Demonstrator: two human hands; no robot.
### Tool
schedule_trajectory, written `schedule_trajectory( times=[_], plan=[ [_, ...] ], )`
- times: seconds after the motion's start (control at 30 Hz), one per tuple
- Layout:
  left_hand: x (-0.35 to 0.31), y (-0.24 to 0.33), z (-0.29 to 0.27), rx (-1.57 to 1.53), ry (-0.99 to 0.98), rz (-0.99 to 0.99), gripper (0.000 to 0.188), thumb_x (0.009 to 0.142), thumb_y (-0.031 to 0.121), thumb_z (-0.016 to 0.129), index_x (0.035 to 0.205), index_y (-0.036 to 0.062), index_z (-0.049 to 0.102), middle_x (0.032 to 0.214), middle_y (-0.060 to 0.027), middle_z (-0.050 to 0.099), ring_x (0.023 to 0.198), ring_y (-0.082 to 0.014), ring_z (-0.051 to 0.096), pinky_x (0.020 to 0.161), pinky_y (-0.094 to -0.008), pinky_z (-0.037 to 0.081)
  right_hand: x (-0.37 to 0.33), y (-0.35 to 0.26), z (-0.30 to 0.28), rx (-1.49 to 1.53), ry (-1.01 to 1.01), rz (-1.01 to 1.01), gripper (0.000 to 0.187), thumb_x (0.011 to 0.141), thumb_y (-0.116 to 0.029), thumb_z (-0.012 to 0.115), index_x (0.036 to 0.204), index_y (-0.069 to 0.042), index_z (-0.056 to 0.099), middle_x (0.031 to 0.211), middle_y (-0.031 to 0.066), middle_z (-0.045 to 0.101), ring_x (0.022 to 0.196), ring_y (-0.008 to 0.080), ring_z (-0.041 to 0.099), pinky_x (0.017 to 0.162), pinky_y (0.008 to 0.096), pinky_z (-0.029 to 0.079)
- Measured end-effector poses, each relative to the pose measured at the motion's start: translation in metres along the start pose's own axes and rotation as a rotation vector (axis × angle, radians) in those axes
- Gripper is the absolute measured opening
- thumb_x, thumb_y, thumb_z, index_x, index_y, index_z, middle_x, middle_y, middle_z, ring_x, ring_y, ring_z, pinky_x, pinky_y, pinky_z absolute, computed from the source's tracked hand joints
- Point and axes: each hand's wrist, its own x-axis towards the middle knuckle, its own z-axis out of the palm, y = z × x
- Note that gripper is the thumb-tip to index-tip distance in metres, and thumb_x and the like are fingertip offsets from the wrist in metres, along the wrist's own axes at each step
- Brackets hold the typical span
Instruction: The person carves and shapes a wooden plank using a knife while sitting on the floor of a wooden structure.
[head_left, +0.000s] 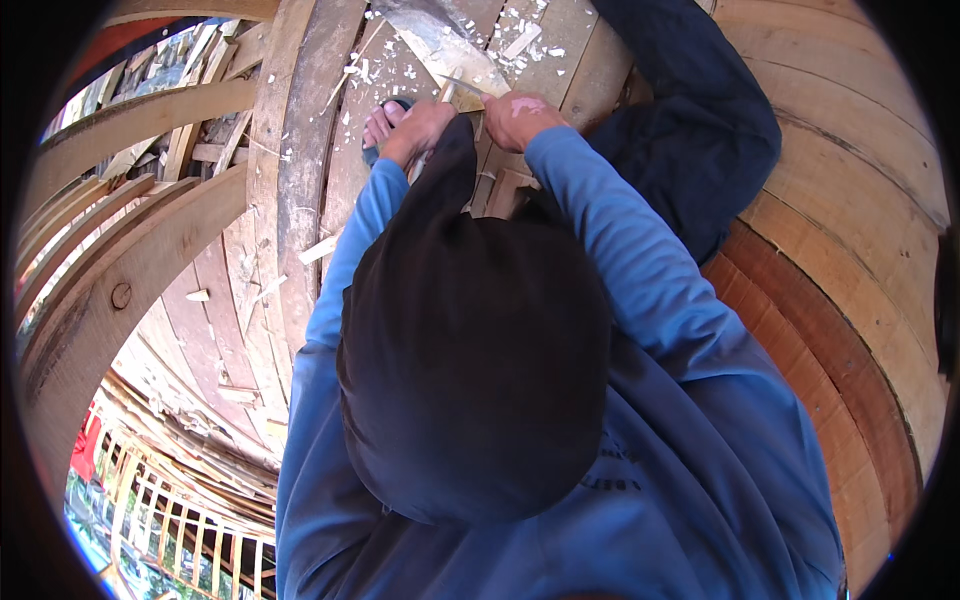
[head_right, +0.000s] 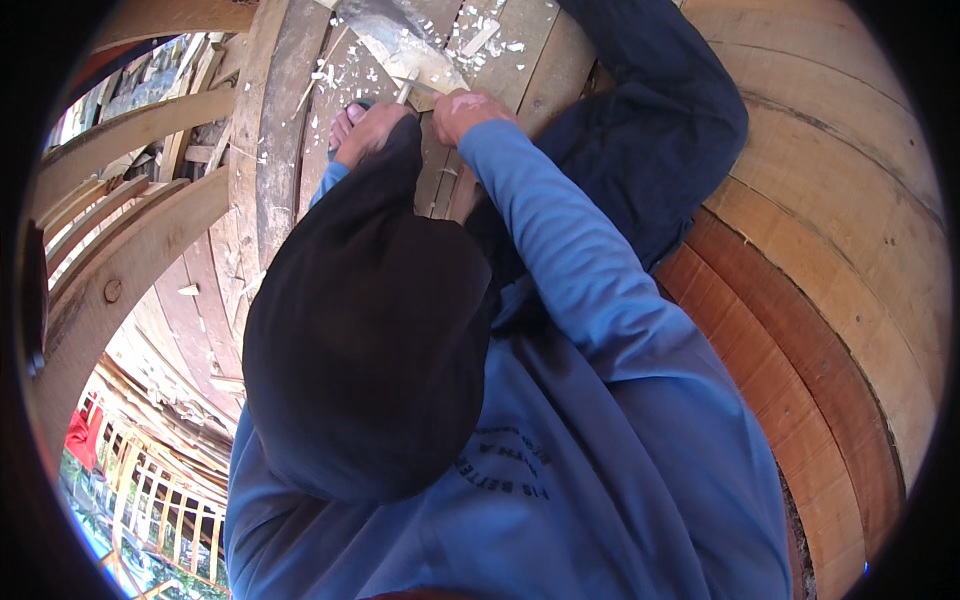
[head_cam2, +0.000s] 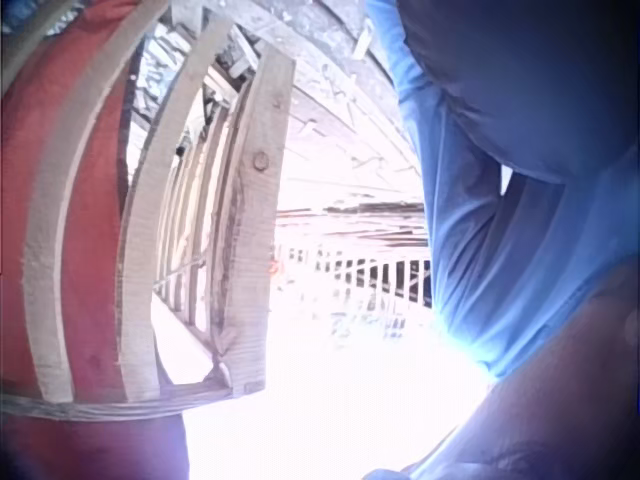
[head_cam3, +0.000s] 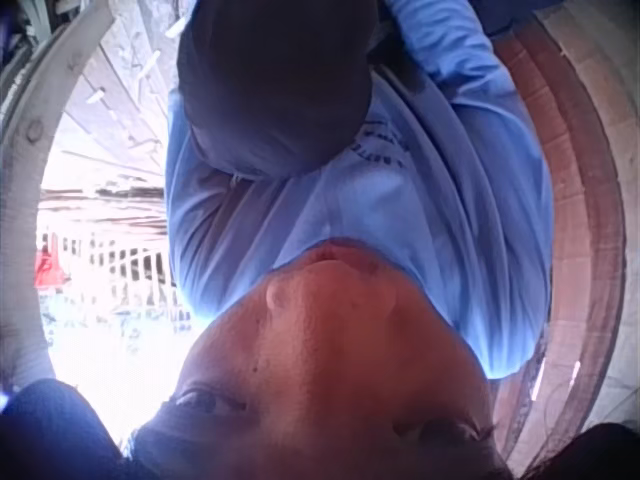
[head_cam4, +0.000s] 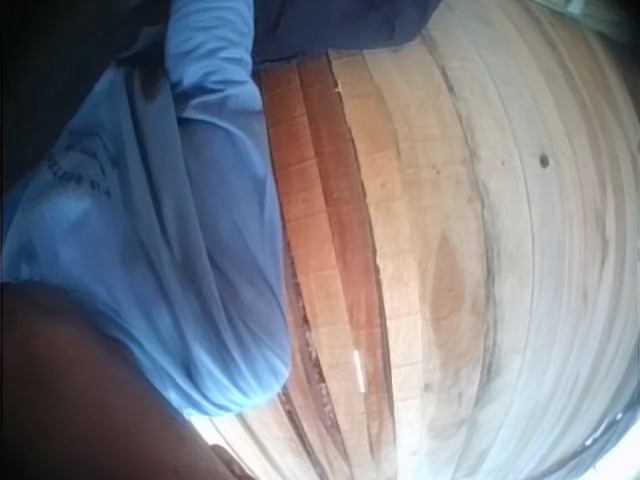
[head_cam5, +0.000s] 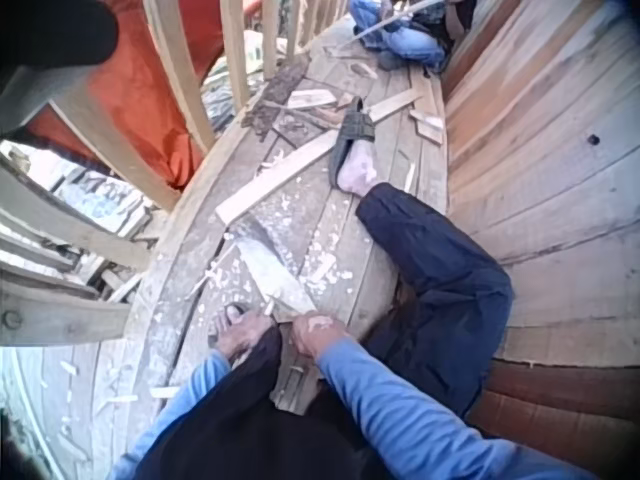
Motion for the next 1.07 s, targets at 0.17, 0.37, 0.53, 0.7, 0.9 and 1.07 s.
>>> schedule_trajectory(
  times=[0.17,0.37,0.53,0.7,0.9,1.07],
  plan=[
    [0.002,0.014,-0.008,-0.046,-0.015,-0.051,0.022,0.086,0.018,0.059,0.091,-0.0003,0.069,0.093,-0.0277,0.069,0.091,-0.0432,0.070,0.077,-0.0500,0.055,0.003,0.004,0.006,0.007,-0.019,0.034,0.057,0.108,-0.042,0.028,0.125,-0.005,0.067,0.131,0.0154,0.066,0.123,0.0355,0.061,0.106,0.0456,0.046],
    [0.013,-0.030,0.040,-0.031,0.103,-0.031,0.024,0.088,0.019,0.056,0.095,-0.0006,0.068,0.095,-0.0305,0.068,0.092,-0.0457,0.069,0.077,-0.0509,0.054,-0.008,-0.018,-0.001,0.044,0.034,0.072,0.055,0.108,-0.041,0.028,0.128,-0.007,0.067,0.134,0.0125,0.065,0.124,0.0328,0.061,0.104,0.0433,0.048],
    [0.016,0.015,0.004,-0.003,-0.033,-0.051,0.027,0.089,0.021,0.056,0.096,-0.0018,0.068,0.097,-0.0308,0.068,0.094,-0.0456,0.068,0.077,-0.0507,0.054,0.034,-0.008,-0.001,0.071,0.137,0.065,0.059,0.107,-0.044,0.029,0.128,-0.004,0.066,0.136,0.0146,0.063,0.126,0.0342,0.060,0.108,0.0434,0.045],
    [-0.006,0.017,-0.016,-0.215,-0.035,-0.214,0.030,0.091,0.024,0.052,0.098,-0.0002,0.069,0.101,-0.0288,0.069,0.098,-0.0455,0.067,0.082,-0.0505,0.052,0.028,0.029,0.015,0.105,0.002,0.008,0.063,0.106,-0.045,0.028,0.129,0.002,0.063,0.137,0.0221,0.060,0.128,0.0393,0.056,0.112,0.0460,0.041],
    [0.001,0.007,-0.007,-0.162,-0.022,-0.098,0.028,0.092,0.021,0.051,0.097,0.0000,0.069,0.101,-0.0290,0.069,0.098,-0.0454,0.067,0.083,-0.0502,0.052,0.001,0.023,0.008,0.111,-0.090,-0.058,0.064,0.107,-0.045,0.028,0.129,0.005,0.062,0.137,0.0243,0.059,0.128,0.0412,0.055,0.111,0.0473,0.040],
    [0.018,-0.022,0.035,-0.076,-0.007,-0.176,0.028,0.091,0.021,0.053,0.100,0.0007,0.070,0.102,-0.0303,0.068,0.101,-0.0437,0.067,0.086,-0.0500,0.051,0.002,0.017,0.017,0.125,0.040,-0.016,0.065,0.106,-0.046,0.029,0.118,0.005,0.066,0.127,0.0271,0.063,0.120,0.0439,0.059,0.104,0.0487,0.045]
  ],
)
